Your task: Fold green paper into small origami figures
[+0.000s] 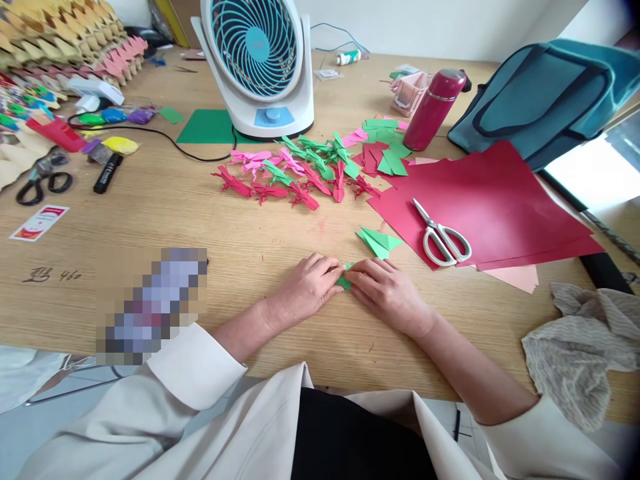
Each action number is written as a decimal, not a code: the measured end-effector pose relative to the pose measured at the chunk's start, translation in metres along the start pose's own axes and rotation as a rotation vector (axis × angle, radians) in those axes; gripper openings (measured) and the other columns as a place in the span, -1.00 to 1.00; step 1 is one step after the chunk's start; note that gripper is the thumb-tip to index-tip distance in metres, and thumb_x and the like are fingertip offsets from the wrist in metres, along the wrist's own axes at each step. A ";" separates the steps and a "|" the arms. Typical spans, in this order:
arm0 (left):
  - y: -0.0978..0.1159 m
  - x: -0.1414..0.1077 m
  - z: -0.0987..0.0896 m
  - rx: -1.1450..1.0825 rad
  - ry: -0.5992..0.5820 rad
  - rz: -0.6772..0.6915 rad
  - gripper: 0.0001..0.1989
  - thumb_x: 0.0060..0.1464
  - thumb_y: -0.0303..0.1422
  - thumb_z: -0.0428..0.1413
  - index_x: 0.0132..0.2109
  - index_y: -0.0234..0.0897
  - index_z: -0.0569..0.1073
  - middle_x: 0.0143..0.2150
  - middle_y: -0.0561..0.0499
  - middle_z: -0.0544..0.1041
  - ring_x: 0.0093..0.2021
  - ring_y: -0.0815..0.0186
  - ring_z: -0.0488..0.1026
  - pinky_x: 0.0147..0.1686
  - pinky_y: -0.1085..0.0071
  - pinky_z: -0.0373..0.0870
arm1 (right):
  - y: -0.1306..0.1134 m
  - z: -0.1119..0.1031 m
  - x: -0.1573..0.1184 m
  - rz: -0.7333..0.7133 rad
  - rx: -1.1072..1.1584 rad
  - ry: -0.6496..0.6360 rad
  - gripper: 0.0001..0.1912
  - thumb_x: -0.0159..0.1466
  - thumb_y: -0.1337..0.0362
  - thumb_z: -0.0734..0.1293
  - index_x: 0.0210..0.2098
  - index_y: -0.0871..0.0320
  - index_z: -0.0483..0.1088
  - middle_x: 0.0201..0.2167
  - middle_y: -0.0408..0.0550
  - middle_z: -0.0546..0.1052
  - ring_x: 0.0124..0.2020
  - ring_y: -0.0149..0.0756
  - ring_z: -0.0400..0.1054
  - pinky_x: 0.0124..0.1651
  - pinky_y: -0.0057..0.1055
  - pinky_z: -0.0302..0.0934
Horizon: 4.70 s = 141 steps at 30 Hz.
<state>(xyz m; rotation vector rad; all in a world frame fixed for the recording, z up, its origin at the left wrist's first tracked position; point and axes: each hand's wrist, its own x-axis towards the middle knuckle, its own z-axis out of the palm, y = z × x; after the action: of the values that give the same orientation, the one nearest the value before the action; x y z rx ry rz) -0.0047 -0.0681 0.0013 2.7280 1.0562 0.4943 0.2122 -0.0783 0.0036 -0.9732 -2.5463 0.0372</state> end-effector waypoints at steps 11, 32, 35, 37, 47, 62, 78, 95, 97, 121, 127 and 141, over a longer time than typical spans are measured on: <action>0.000 -0.022 -0.010 -0.037 0.101 0.052 -0.80 0.26 -0.48 0.02 -0.01 -0.34 0.45 -0.12 -0.09 0.49 -0.08 0.22 0.38 -0.01 0.26 0.40 | -0.011 0.002 -0.006 0.005 -0.053 0.028 -0.86 0.36 0.41 0.25 -0.21 0.18 0.46 -0.25 -0.01 0.54 -0.25 -0.26 0.35 -0.17 -0.30 0.19; 0.010 -0.015 -0.004 -0.204 0.073 -0.175 -0.92 0.24 -0.46 0.07 -0.26 -0.28 0.42 -0.29 0.01 0.44 -0.20 0.28 0.39 -0.16 0.34 0.38 | -0.013 0.002 0.003 0.276 0.326 0.008 -0.92 0.30 0.37 0.30 -0.32 0.13 0.42 -0.34 -0.05 0.43 -0.30 -0.27 0.33 -0.18 -0.28 0.25; 0.012 -0.014 -0.005 -0.183 0.053 -0.202 -0.90 0.25 -0.46 0.04 -0.26 -0.27 0.41 -0.30 0.01 0.44 -0.22 0.28 0.40 -0.18 0.34 0.37 | -0.013 0.002 0.005 0.308 0.327 0.000 -0.92 0.29 0.38 0.30 -0.33 0.12 0.41 -0.36 -0.06 0.44 -0.32 -0.27 0.34 -0.20 -0.28 0.25; 0.013 -0.012 -0.006 -0.172 0.031 -0.216 -0.90 0.25 -0.48 0.02 -0.26 -0.27 0.40 -0.30 0.01 0.45 -0.23 0.28 0.41 -0.19 0.33 0.37 | -0.013 0.002 0.006 0.326 0.318 -0.004 -0.92 0.28 0.39 0.29 -0.33 0.12 0.41 -0.37 -0.06 0.44 -0.32 -0.27 0.34 -0.21 -0.29 0.24; 0.014 -0.007 -0.007 -0.163 -0.018 -0.259 -0.88 0.18 -0.54 0.05 -0.14 -0.28 0.39 -0.22 0.00 0.50 -0.18 0.25 0.45 -0.15 0.31 0.39 | -0.013 0.007 0.008 0.364 0.305 0.003 -0.86 0.20 0.45 0.32 -0.30 0.12 0.30 -0.40 -0.13 0.40 -0.37 -0.30 0.31 -0.24 -0.35 0.18; 0.011 -0.013 -0.005 -0.108 -0.007 -0.214 -0.77 0.20 -0.58 -0.03 -0.07 -0.30 0.43 -0.20 -0.04 0.45 -0.16 0.25 0.43 -0.14 0.31 0.42 | -0.010 0.005 0.003 0.068 0.138 -0.036 -0.77 0.41 0.42 0.17 -0.20 0.17 0.46 -0.18 0.08 0.49 -0.21 -0.20 0.33 -0.15 -0.23 0.28; 0.011 -0.050 -0.018 0.271 -0.038 0.127 -0.69 0.34 -0.49 -0.08 0.13 -0.35 0.42 0.09 -0.15 0.52 0.02 0.18 0.42 -0.06 0.23 0.36 | -0.005 0.000 -0.002 -0.033 0.079 -0.106 -0.72 0.43 0.41 0.14 -0.05 0.20 0.47 -0.14 0.10 0.54 -0.16 -0.15 0.35 -0.13 -0.18 0.25; 0.019 -0.049 -0.021 0.249 -0.099 0.016 -0.67 0.29 -0.48 -0.01 0.17 -0.33 0.40 0.15 -0.08 0.49 -0.01 0.19 0.39 -0.05 0.22 0.30 | -0.010 -0.013 -0.005 -0.184 -0.112 -0.254 -0.50 0.33 0.48 0.17 0.25 0.21 0.28 0.02 0.20 0.46 -0.13 -0.07 0.32 -0.11 -0.14 0.27; 0.023 -0.047 -0.021 0.260 -0.109 0.009 -0.65 0.30 -0.43 0.00 0.19 -0.38 0.38 0.18 -0.10 0.47 0.03 0.16 0.39 -0.01 0.19 0.28 | -0.012 -0.012 -0.005 -0.179 -0.116 -0.250 -0.51 0.33 0.47 0.18 0.24 0.24 0.30 0.04 0.22 0.45 -0.11 -0.06 0.32 -0.11 -0.13 0.28; 0.034 -0.048 -0.014 0.301 -0.224 -0.090 -0.37 0.29 -0.09 -0.01 0.35 -0.37 0.19 0.43 -0.14 0.15 0.40 0.06 0.09 0.28 0.06 0.10 | -0.010 -0.012 -0.022 -0.154 -0.133 -0.187 -0.59 0.37 0.48 0.10 0.15 0.46 0.33 0.08 0.33 0.44 -0.02 -0.01 0.34 0.00 -0.08 0.36; 0.036 -0.046 -0.014 0.327 -0.217 -0.082 -0.37 0.26 -0.09 0.03 0.34 -0.36 0.21 0.41 -0.15 0.19 0.38 0.04 0.13 0.26 0.09 0.14 | -0.014 -0.012 -0.018 -0.109 -0.160 -0.215 -0.58 0.39 0.44 0.12 0.20 0.34 0.31 0.06 0.24 0.44 -0.06 -0.06 0.33 0.00 -0.14 0.31; 0.031 -0.053 -0.009 0.260 -0.199 -0.105 -0.32 0.25 -0.01 0.01 0.35 -0.34 0.20 0.42 -0.15 0.17 0.41 0.05 0.06 0.29 0.09 0.05 | -0.020 -0.013 -0.021 -0.010 -0.101 -0.268 -0.40 0.38 0.09 0.22 0.29 0.32 0.21 0.13 0.26 0.37 -0.01 0.01 0.27 0.05 -0.06 0.26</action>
<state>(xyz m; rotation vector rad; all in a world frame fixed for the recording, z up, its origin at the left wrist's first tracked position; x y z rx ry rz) -0.0254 -0.1262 0.0051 2.8441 1.2789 0.0702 0.2191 -0.1084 0.0109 -1.0555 -2.8217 0.0386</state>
